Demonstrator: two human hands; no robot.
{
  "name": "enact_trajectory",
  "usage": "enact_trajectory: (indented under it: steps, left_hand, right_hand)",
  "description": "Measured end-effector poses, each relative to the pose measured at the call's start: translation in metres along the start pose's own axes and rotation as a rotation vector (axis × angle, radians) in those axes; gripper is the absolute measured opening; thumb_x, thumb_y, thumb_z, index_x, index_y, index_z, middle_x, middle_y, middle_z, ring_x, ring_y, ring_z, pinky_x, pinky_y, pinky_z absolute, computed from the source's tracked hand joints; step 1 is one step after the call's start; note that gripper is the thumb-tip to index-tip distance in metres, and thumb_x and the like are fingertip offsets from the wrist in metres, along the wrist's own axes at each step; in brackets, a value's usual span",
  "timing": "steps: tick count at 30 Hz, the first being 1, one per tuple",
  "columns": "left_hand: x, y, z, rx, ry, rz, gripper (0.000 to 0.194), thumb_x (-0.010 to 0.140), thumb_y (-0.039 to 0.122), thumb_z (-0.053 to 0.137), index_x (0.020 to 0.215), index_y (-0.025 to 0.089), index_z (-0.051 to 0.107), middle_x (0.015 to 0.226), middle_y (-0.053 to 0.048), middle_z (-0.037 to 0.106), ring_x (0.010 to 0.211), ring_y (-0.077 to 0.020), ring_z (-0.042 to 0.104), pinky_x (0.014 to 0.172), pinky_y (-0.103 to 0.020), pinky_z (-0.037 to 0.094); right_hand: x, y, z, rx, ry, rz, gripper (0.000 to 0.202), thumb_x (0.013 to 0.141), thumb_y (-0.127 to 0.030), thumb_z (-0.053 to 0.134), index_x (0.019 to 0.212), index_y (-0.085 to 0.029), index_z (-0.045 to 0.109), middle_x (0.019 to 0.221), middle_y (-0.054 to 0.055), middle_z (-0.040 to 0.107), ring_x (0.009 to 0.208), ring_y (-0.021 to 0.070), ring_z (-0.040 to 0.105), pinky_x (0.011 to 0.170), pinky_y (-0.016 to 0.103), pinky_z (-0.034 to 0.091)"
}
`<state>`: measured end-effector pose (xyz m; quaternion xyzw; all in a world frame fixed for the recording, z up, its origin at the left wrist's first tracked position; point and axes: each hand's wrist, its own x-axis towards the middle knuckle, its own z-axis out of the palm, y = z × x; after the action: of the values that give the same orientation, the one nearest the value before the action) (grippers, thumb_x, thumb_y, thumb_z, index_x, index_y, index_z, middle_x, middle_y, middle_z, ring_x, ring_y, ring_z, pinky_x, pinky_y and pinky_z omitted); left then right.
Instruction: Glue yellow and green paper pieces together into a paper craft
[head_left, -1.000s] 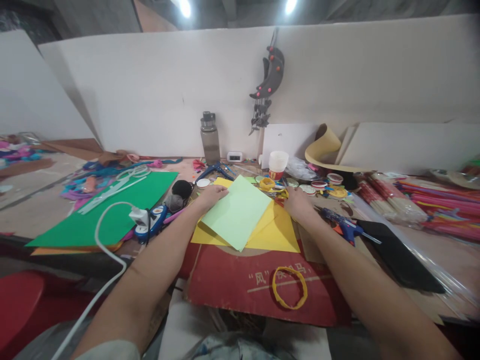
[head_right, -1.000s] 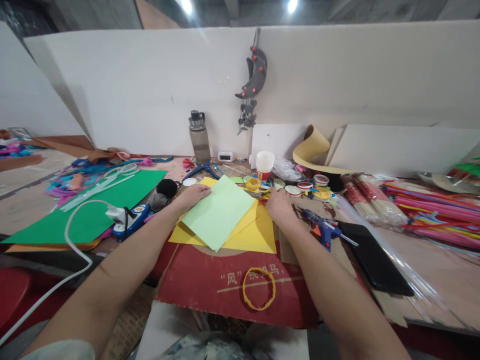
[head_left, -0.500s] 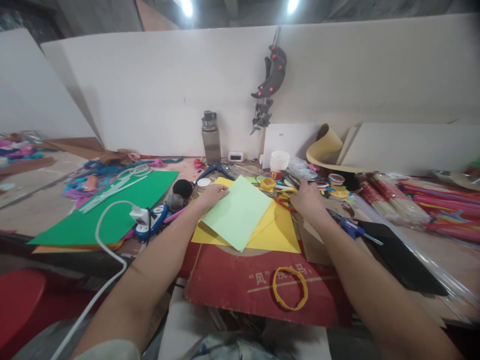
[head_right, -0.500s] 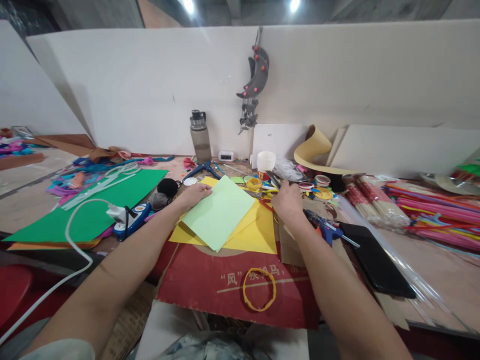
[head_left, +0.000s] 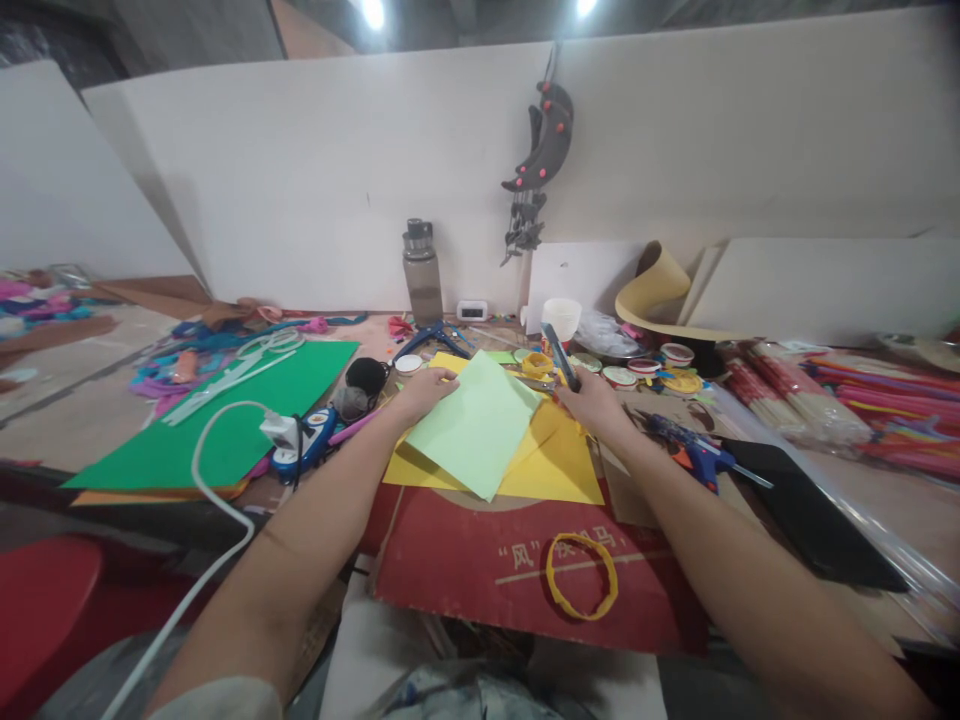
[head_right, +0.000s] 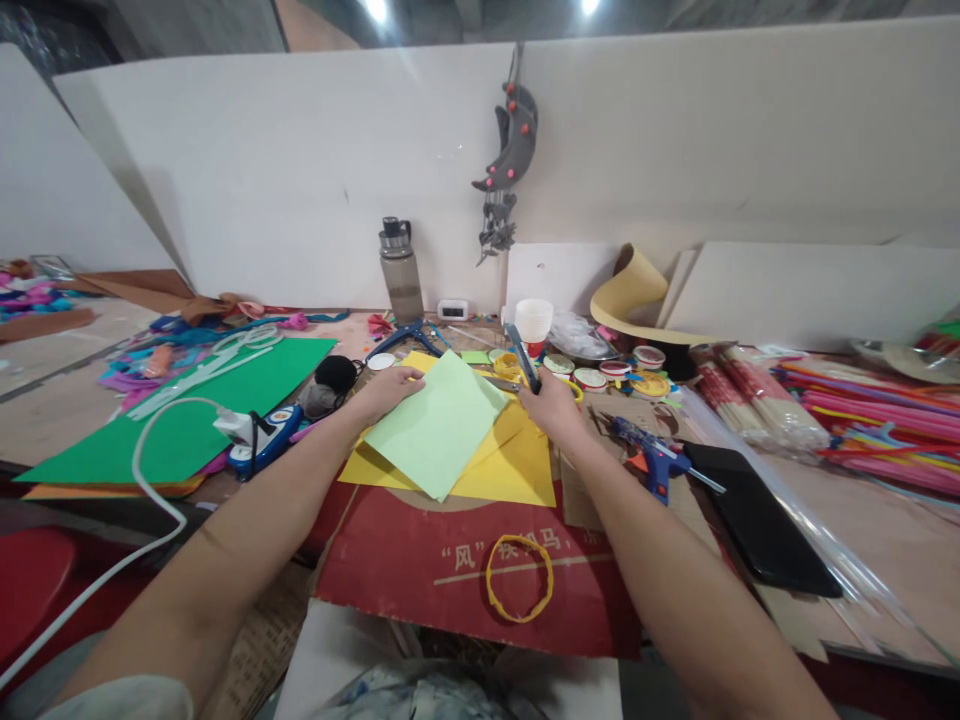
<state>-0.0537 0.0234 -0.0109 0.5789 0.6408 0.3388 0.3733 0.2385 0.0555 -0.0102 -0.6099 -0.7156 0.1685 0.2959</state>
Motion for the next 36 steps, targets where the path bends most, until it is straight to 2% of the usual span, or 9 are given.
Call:
enact_trajectory:
  steps: [7,13,16,18,20,22,24,28,36]
  left_hand:
    - [-0.009,0.010,-0.008,-0.116,-0.074,-0.003,0.035,0.079,0.038,0.067,0.105,0.016,0.069,0.082,-0.004,0.073,0.062,-0.0161,0.064,0.059,-0.027,0.049]
    - [-0.011,0.018,-0.011,0.233,-0.109,0.224,0.032,0.081,0.032,0.062,0.106,0.017,0.074,0.099,-0.007,0.075,0.080,-0.0190,0.065,0.067,-0.026,0.047]
    - [-0.006,0.018,-0.008,0.388,-0.099,0.327,0.036,0.083,0.028,0.058,0.114,0.017,0.073,0.101,-0.008,0.073,0.086,-0.0204,0.064,0.075,-0.028,0.045]
    - [-0.003,0.018,-0.007,0.468,-0.081,0.380,0.042,0.084,0.026,0.057,0.122,0.017,0.070,0.097,-0.007,0.072,0.084,-0.0206,0.062,0.077,-0.030,0.045]
    - [0.000,0.018,-0.004,0.502,-0.046,0.438,0.045,0.083,0.024,0.058,0.126,0.019,0.067,0.100,-0.007,0.071,0.088,-0.0212,0.061,0.082,-0.032,0.045]
    - [0.001,0.018,-0.002,0.498,-0.019,0.491,0.045,0.081,0.020,0.061,0.126,0.019,0.067,0.108,-0.008,0.070,0.099,-0.0224,0.060,0.092,-0.034,0.044]
    - [0.000,0.016,0.000,0.500,-0.009,0.535,0.045,0.080,0.018,0.063,0.125,0.019,0.066,0.117,-0.009,0.068,0.111,-0.0237,0.058,0.102,-0.037,0.040]
    - [-0.001,0.010,0.001,0.528,0.042,0.607,0.043,0.081,0.023,0.068,0.124,0.017,0.065,0.131,-0.012,0.061,0.125,-0.0251,0.051,0.111,-0.040,0.034]
    - [0.000,0.004,-0.004,0.568,-0.021,0.550,0.036,0.086,0.032,0.065,0.119,0.019,0.068,0.123,-0.010,0.068,0.119,-0.0249,0.056,0.106,-0.039,0.041]
  right_hand:
    - [0.003,0.009,-0.006,-0.150,-0.016,-0.005,0.044,0.083,-0.032,0.059,0.124,-0.015,0.055,0.102,0.013,0.068,0.094,0.0268,0.062,0.083,0.034,0.045]
    - [-0.001,0.015,-0.008,-0.275,-0.019,0.006,0.039,0.092,-0.023,0.047,0.128,-0.011,0.052,0.110,0.017,0.065,0.102,0.0287,0.060,0.088,0.036,0.043]
    - [-0.007,0.009,-0.010,-0.385,0.092,-0.017,0.043,0.091,-0.027,0.052,0.131,-0.012,0.054,0.124,0.022,0.058,0.116,0.0363,0.051,0.096,0.047,0.039]
    - [-0.012,-0.001,-0.013,-0.372,0.160,-0.136,0.047,0.090,-0.032,0.057,0.134,-0.015,0.055,0.135,0.021,0.052,0.125,0.0391,0.043,0.101,0.053,0.036]
    - [-0.017,-0.013,-0.014,-0.264,0.067,-0.378,0.048,0.092,-0.034,0.056,0.137,-0.019,0.054,0.142,0.017,0.050,0.131,0.0354,0.040,0.106,0.053,0.033]
    - [-0.023,-0.023,-0.011,-0.142,-0.166,-0.626,0.050,0.093,-0.036,0.056,0.141,-0.021,0.053,0.145,0.013,0.051,0.136,0.0292,0.041,0.111,0.049,0.031]
    - [-0.027,-0.028,-0.006,-0.082,-0.406,-0.759,0.054,0.091,-0.039,0.061,0.142,-0.023,0.053,0.148,0.011,0.051,0.138,0.0256,0.041,0.115,0.046,0.030]
    - [-0.031,-0.024,0.003,-0.083,-0.640,-0.789,0.057,0.088,-0.043,0.066,0.140,-0.025,0.056,0.152,0.008,0.048,0.141,0.0235,0.041,0.118,0.044,0.027]
    - [-0.027,-0.017,0.002,-0.082,-0.697,-0.780,0.067,0.080,-0.044,0.074,0.141,-0.023,0.056,0.154,0.010,0.043,0.144,0.0259,0.037,0.120,0.044,0.027]
